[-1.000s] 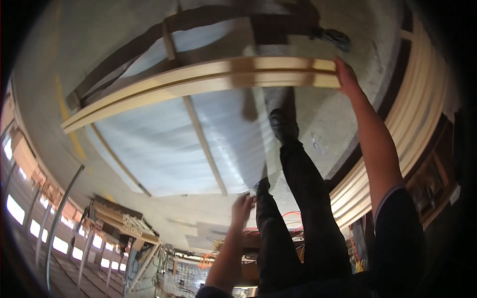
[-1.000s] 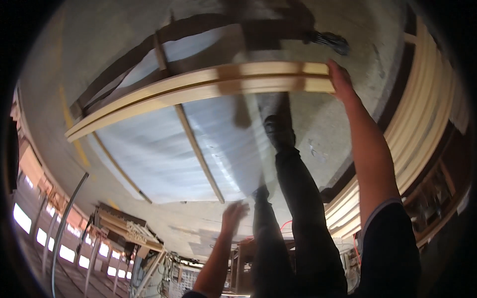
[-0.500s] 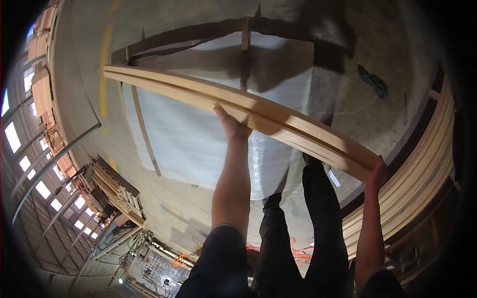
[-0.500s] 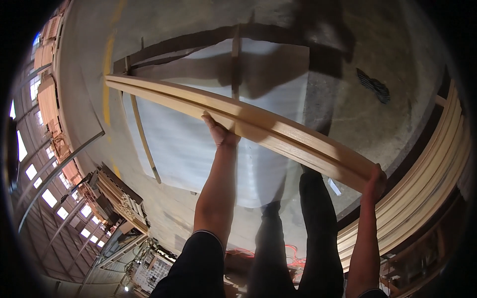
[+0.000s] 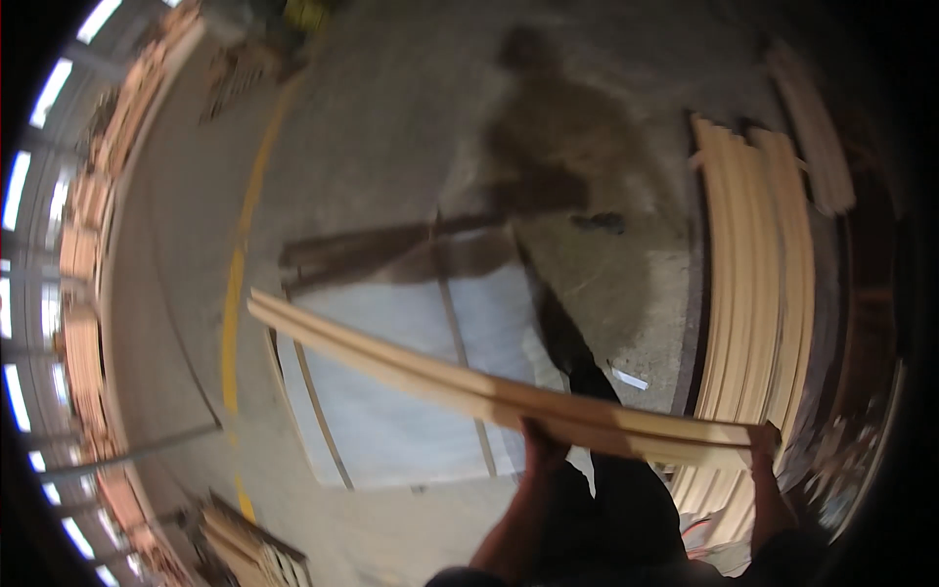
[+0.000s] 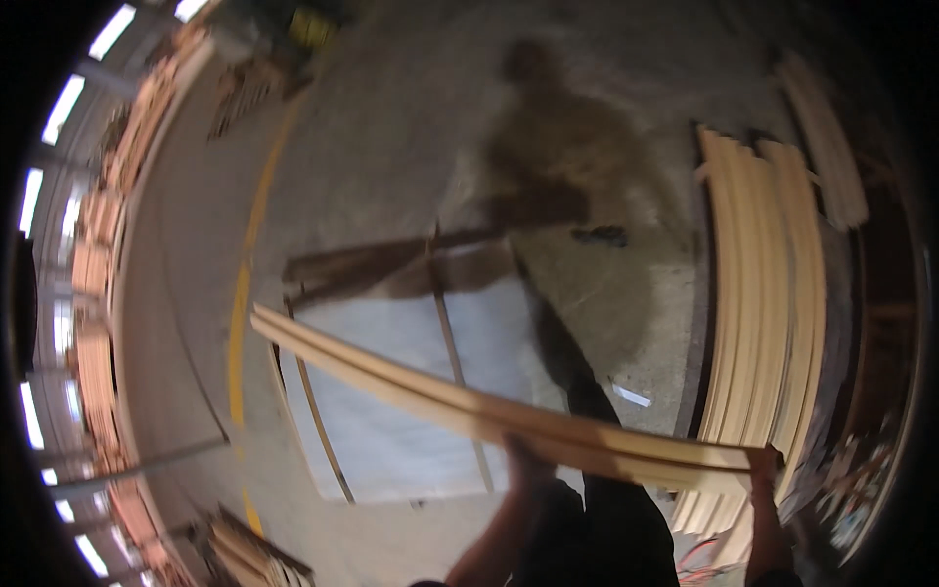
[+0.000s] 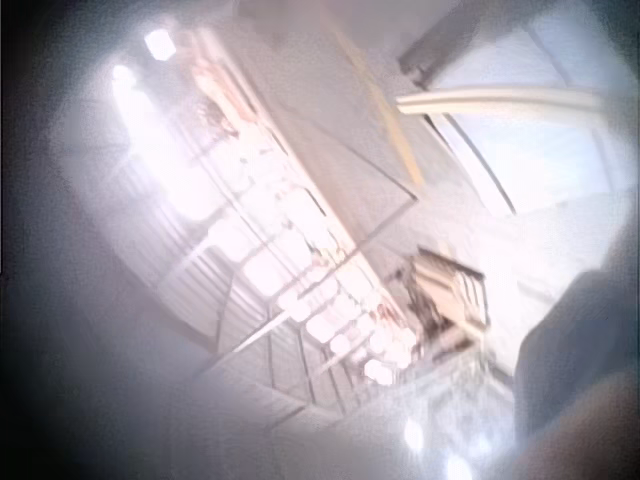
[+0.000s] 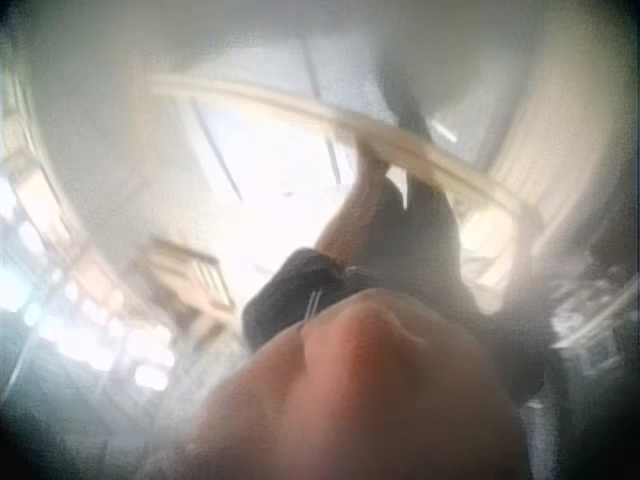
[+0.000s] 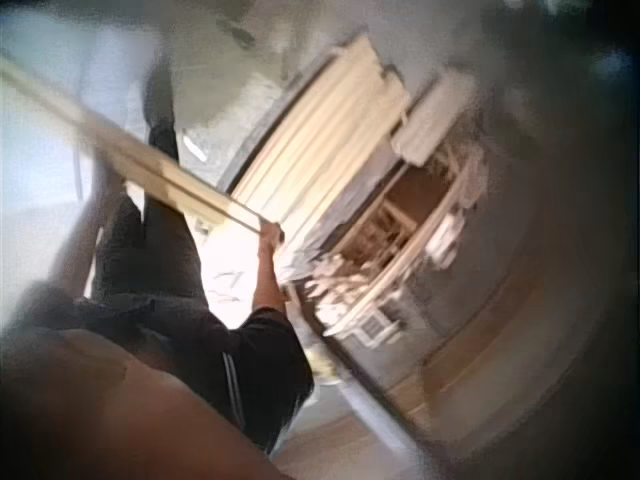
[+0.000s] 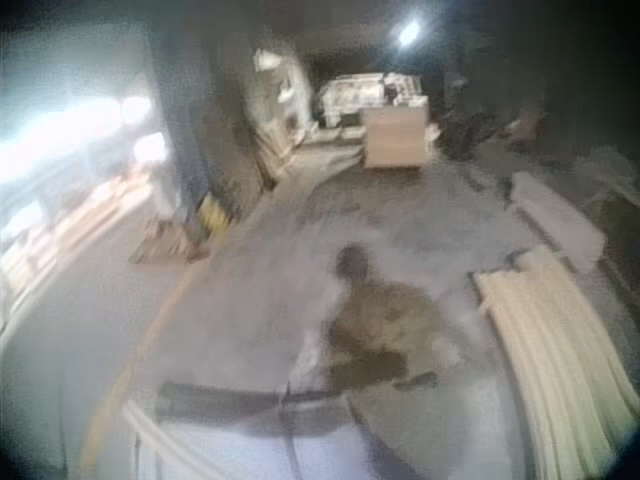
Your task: The person connects a palm router to a power cable and uses it to shape the edge of multiple wooden trim pieces on a workbench.
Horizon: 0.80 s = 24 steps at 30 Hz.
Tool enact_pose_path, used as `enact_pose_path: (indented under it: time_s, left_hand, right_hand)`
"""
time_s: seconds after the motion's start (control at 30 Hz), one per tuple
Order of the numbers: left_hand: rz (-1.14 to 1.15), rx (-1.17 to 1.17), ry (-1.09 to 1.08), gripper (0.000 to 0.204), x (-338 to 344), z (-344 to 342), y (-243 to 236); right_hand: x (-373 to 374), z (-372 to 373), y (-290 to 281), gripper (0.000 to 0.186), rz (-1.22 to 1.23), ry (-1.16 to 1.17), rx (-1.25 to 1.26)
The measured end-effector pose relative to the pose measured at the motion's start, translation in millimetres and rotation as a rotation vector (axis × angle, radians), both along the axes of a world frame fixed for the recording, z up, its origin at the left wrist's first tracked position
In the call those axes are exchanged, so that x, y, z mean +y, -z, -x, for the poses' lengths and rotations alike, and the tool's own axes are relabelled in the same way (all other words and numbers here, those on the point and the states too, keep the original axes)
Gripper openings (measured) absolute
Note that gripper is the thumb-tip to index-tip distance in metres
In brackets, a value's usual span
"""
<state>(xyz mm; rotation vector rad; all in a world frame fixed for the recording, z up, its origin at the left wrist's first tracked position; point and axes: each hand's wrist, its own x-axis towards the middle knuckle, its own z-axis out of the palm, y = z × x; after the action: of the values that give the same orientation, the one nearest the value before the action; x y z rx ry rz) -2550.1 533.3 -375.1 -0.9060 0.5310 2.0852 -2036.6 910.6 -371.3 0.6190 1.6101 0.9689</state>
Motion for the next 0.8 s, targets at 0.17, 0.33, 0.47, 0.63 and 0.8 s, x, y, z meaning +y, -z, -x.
enact_pose_path:
  time_s: [0.17,0.33,0.47,0.63,0.8]
  left_hand:
    - [-0.014,0.018,0.377,0.101,-63,-110,-119]
    - [-0.186,0.021,0.664,0.094,-110,-179,-168]
    - [-0.293,-0.002,0.882,0.074,-142,-206,-205]
    - [-0.408,0.069,1.173,0.063,-172,-248,-225]
    - [-0.338,0.100,1.332,0.068,-195,-335,-239]
  right_hand:
    - [-197,29,-264,0.127,-0.014,-1.457,-1.194]
    - [-402,-142,-274,0.116,0.104,-1.423,-1.621]
    - [-575,-235,-242,0.107,0.618,-1.576,-2.272]
    - [-753,-252,-232,0.097,0.916,-1.555,-2.281]
    - [-917,-256,-210,0.087,1.059,-1.357,-2.167]
